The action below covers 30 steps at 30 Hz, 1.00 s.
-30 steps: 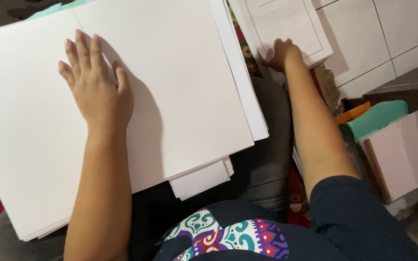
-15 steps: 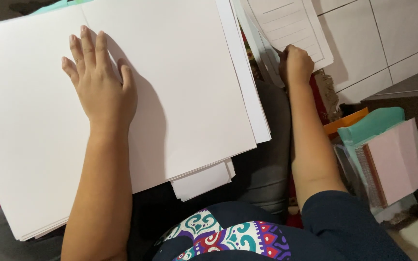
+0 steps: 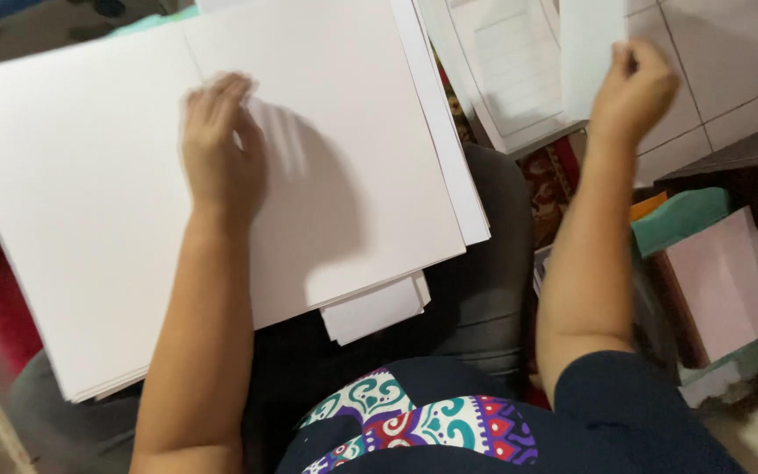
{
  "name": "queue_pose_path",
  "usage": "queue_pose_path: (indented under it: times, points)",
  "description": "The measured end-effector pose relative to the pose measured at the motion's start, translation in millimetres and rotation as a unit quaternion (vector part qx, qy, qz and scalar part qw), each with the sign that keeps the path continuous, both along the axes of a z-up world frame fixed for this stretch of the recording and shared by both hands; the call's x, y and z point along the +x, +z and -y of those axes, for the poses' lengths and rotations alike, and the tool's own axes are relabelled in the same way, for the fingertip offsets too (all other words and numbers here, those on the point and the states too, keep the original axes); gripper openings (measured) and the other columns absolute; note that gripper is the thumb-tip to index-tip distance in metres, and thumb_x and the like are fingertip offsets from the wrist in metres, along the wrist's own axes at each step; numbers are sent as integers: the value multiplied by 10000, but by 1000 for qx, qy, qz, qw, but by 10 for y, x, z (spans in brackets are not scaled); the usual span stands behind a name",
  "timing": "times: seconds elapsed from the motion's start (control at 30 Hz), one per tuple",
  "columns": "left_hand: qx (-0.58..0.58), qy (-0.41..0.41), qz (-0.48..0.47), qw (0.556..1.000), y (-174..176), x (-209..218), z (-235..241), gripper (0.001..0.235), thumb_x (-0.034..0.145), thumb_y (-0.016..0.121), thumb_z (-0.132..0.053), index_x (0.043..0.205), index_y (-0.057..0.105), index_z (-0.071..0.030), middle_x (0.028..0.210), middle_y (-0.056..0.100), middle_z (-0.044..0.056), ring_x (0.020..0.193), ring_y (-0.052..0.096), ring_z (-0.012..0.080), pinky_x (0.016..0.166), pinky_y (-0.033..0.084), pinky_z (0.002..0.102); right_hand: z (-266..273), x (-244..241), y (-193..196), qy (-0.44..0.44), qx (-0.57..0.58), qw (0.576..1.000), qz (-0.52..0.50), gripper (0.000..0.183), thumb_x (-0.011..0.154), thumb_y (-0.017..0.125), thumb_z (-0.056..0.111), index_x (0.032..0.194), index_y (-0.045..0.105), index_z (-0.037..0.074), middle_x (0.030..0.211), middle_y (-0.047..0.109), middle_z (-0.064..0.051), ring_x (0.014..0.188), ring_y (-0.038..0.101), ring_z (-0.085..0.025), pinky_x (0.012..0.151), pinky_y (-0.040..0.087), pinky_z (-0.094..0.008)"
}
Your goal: Flipping through a stack of printed documents to inspect or align them on a flat surface.
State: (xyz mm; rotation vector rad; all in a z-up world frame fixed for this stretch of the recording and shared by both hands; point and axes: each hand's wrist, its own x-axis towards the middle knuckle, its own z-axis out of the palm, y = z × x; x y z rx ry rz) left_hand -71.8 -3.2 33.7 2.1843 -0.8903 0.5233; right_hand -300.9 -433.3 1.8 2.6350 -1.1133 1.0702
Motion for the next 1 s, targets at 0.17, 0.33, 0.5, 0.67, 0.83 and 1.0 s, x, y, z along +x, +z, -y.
queue_pose_path:
  times: [0.17,0.33,0.5,0.67,0.83,1.0]
  points:
    - [-76,-279,-229,929,353,-603,269,463,994,629,-99,1433,487,-54,1440,563,146,1300,594,312,1132,473,396,-1657,21,1381,167,-153,974,17,137,862,824,-77,887,748,35,912,731,-60,857,629,-222,819,541,-344]
    - [-287,-354,-372,809,426,-995,387,698,1062,603,-444,1600,231,-200,1576,388,197,1442,456,414,1201,399,568,-3027,-72,1273,343,60,937,15,118,928,790,121,906,704,45,941,706,-119,916,635,-279,833,535,-404]
    - [-276,-134,-311,899,155,-663,-66,492,1073,509,-128,1543,364,-133,1423,568,109,1358,550,293,1164,416,475,-3105,-124,1441,475,391,784,-78,249,913,679,192,972,714,-48,1149,662,-330,1137,578,-575,979,470,-607]
    - [-329,-329,-367,805,626,-510,-538,436,1045,659,-206,1438,491,-121,1199,694,68,1099,630,133,996,538,466,-2459,-171,1218,316,440,840,10,668,1015,651,215,1508,348,-119,1444,476,-326,1388,428,-420,1164,298,-567]
    - [-208,-290,-367,859,604,-215,-661,582,1045,634,-245,1487,289,-90,1371,489,224,1182,569,409,978,539,559,-2426,-149,1038,280,508,814,24,376,1011,661,145,1305,497,-22,1034,604,-156,945,593,-287,844,440,-447]
    - [158,-85,-103,978,153,-39,-919,850,935,733,-354,1563,320,42,1501,472,304,1402,396,535,1076,396,683,-2498,66,851,282,490,825,-21,682,976,577,15,1580,263,-27,1566,372,-289,1474,293,-343,1203,242,-543]
